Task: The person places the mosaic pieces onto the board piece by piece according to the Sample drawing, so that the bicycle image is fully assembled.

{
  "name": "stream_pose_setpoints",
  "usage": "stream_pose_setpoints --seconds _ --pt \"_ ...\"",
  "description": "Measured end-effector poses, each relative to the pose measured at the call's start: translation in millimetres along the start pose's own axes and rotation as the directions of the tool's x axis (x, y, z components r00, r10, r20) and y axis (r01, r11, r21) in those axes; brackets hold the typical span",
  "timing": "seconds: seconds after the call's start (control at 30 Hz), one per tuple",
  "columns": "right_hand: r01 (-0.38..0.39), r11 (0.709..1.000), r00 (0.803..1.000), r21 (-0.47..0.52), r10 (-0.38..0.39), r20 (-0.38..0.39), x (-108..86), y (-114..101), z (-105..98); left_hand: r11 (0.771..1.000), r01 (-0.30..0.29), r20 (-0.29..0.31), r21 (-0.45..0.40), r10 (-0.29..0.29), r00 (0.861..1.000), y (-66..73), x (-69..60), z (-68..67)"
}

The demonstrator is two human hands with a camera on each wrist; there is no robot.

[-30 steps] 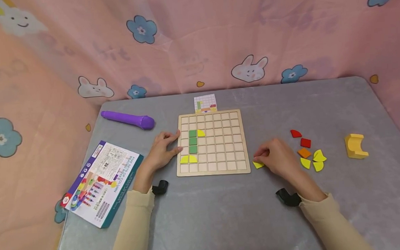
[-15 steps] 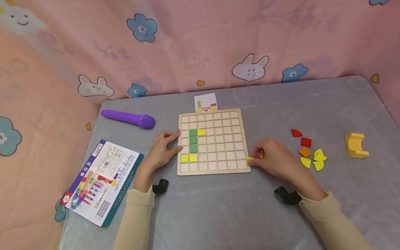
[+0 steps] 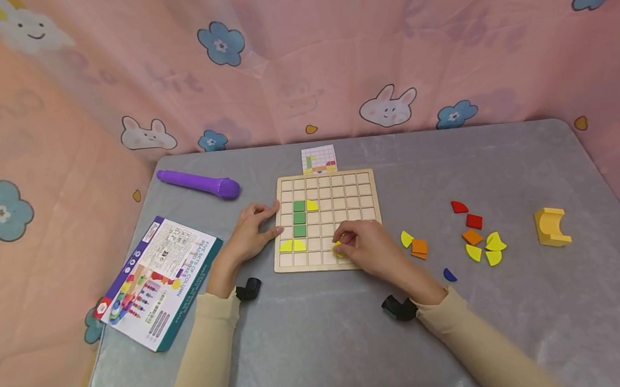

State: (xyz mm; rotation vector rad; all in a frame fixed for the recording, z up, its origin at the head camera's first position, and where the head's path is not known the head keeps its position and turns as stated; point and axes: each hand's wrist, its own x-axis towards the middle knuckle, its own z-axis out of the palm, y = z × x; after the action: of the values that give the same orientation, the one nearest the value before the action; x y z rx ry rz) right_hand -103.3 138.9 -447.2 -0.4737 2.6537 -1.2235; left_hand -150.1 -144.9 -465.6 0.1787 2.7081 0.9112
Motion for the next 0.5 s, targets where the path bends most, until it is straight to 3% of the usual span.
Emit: stream_pose_setpoints --seconds 0.13,0.37,0.5 --pt "-0.006 0.999 1.0 0.051 0.005 0.021 7.2 -11.5 17.0 1.0 -0.001 -0.002 0.0 0.001 1.0 0.0 0.1 0.3" --pt "0.072 0.992 0.997 0.1 -0.075 0.029 20.8 -29.8 38.2 1.0 -0.01 -0.006 0.001 0.01 1.0 -0.6 0.2 0.5" --pt "0.139 0.988 0.986 0.062 -0.145 0.088 24.8 -35.8 47.6 1.0 -0.021 -0.011 0.009 0.022 1.0 -0.6 0.7 0.3"
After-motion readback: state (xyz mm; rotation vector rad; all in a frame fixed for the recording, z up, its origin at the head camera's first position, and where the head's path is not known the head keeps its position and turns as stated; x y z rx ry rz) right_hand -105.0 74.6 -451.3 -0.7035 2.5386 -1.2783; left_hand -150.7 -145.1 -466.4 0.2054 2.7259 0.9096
